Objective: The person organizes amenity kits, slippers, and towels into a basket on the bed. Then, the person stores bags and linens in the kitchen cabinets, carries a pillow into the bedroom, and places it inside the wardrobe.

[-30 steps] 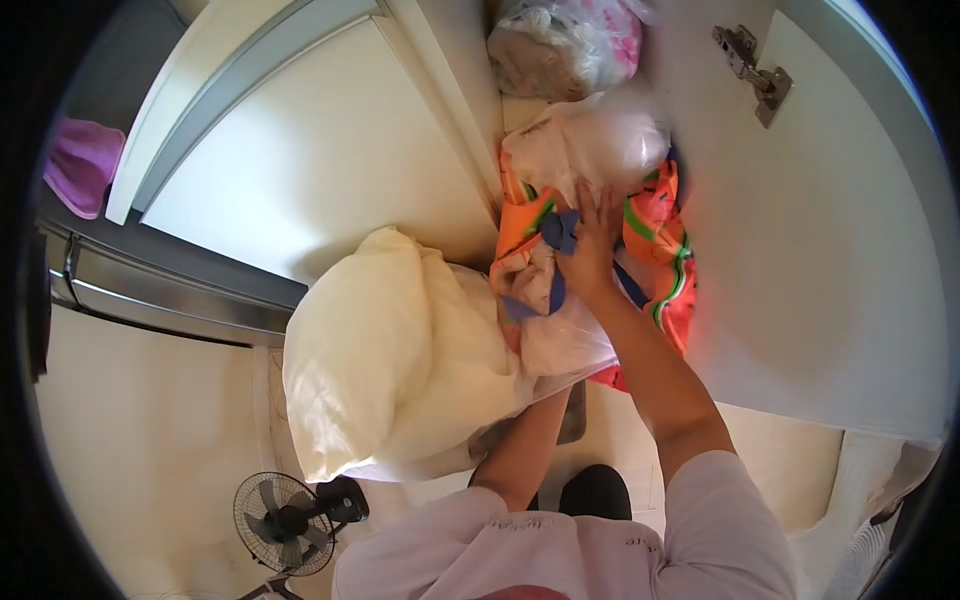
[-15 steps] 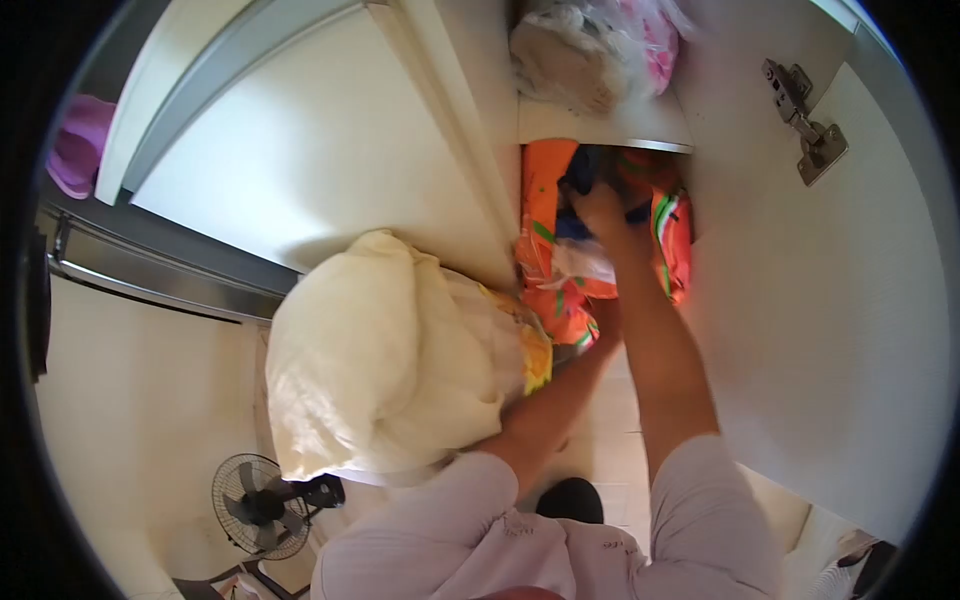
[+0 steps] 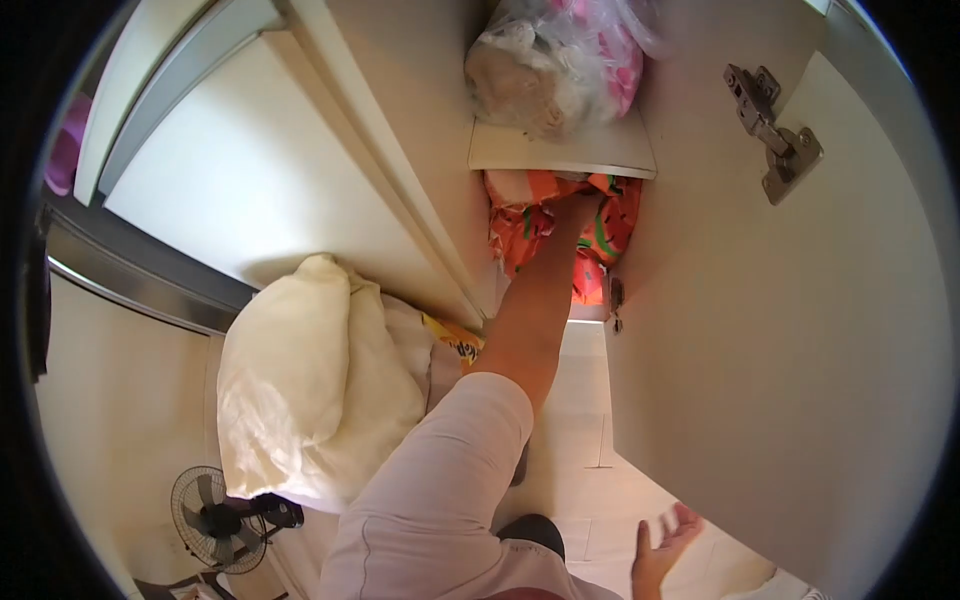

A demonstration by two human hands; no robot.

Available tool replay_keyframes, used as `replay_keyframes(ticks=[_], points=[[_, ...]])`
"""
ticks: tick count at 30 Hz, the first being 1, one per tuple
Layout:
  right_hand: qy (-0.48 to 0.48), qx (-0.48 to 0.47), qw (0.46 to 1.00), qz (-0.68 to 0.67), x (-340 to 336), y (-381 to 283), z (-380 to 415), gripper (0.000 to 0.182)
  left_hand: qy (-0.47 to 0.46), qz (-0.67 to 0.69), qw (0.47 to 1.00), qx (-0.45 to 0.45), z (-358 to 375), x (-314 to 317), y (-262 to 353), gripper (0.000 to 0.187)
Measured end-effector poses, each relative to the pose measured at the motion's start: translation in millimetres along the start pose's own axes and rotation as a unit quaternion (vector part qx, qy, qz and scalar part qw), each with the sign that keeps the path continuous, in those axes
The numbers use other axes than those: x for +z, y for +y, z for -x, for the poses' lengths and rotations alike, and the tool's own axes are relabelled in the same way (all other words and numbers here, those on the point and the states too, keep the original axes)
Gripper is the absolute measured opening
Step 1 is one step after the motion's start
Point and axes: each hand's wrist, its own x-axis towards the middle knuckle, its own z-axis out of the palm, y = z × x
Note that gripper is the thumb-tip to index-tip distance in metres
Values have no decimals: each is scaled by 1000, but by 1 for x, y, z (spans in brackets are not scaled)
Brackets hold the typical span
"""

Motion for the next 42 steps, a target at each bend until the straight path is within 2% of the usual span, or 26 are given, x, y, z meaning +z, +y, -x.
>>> replay_keyframes(ticks=[1, 3, 5, 7, 8, 9, 10, 11, 12, 14, 15, 16, 17, 20, 22, 25, 28, 29, 32, 33, 34, 36, 38, 39, 40, 42], points=[[19, -61, 998, -17, -8, -16, -7, 98, 13, 24, 1000, -3, -7, 5, -16, 92], [1, -163, 987, 5, -24, -32, -26, 106, 35, 70, 997, -16, 4, 22, -47, 88], [-45, -205, 977, -26, -21, -66, -39, 95, 45, 75, 995, -51, 46, 7, -41, 81], [-115, -171, 978, -37, -5, -72, -53, 71, -68, 62, 995, -28, 66, -14, -30, 80], [-79, -169, 979, -86, 11, -82, -52, 52, -125, 57, 990, -21, 71, -21, -33, 79], [-47, -169, 975, -135, 28, -90, -50, 34, -139, -2, 988, 69, 71, -27, -31, 74], [-63, -151, 981, -101, 37, -87, -42, 30, -154, -59, 974, 156, 64, -21, -29, 70], [-79, -136, 985, -67, 48, -85, -35, 25, -169, -164, 955, 182, 94, -44, 2, 67], [-139, -184, 972, -36, 63, -85, -28, 24, -177, -278, 922, 203, 131, -66, 28, 65], [-139, -320, 936, 51, 98, -141, -9, 35, -180, -423, 850, 259, 220, -114, 77, 61], [-163, -370, 910, 95, 115, -139, -17, 57, -182, -445, 834, 269, 260, -140, 93, 59], [-110, -424, 897, 64, 140, -147, -20, 68, -188, -453, 831, 264, 297, -165, 103, 58], [-57, -476, 877, 34, 167, -157, -23, 79, -189, -443, 839, 252, 332, -189, 106, 56], [2, -520, 854, -15, 238, -169, -39, 89, -215, -352, 900, 143, 413, -262, 88, 79], [48, -506, 861, 8, 272, -184, -46, 88, -9, -365, 910, 195, 480, -286, 43, 110], [109, -485, 867, 37, 308, -211, -55, 86, 76, -433, 896, 58, 555, -283, -9, 118], [149, -457, 873, 88, 330, -232, -66, 84, 89, -383, 919, 35, 581, -276, -46, 117], [154, -432, 881, 112, 336, -240, -67, 83, 96, -393, 913, 56, 582, -279, -52, 106], [191, -385, 897, 103, 353, -244, -83, 72, 139, -239, 949, 148, 565, -298, -101, 84], [206, -371, 901, 87, 352, -240, -86, 68, 130, -155, 978, 46, 562, -313, -100, 70], [134, -371, 915, 81, 341, -237, -82, 61, 117, -71, 989, -57, 556, -330, -98, 59], [-4, -361, 931, 59, 307, -228, -63, 50, 204, 163, 956, -137, 525, -361, -137, 49], [-130, -284, 949, 46, 268, -197, -33, 42, 177, 197, 957, -120, 557, -437, -89, 44], [-180, -277, 934, 134, 245, -164, -33, 44, 232, 183, 952, -78, 564, -458, -81, 43], [-249, -195, 938, 145, 223, -144, -21, 42, 283, 165, 944, -37, 570, -474, -74, 42], [-349, 24, 937, 15, 166, -150, 32, 47, 305, 215, 927, 26, 582, -495, -47, 39]])
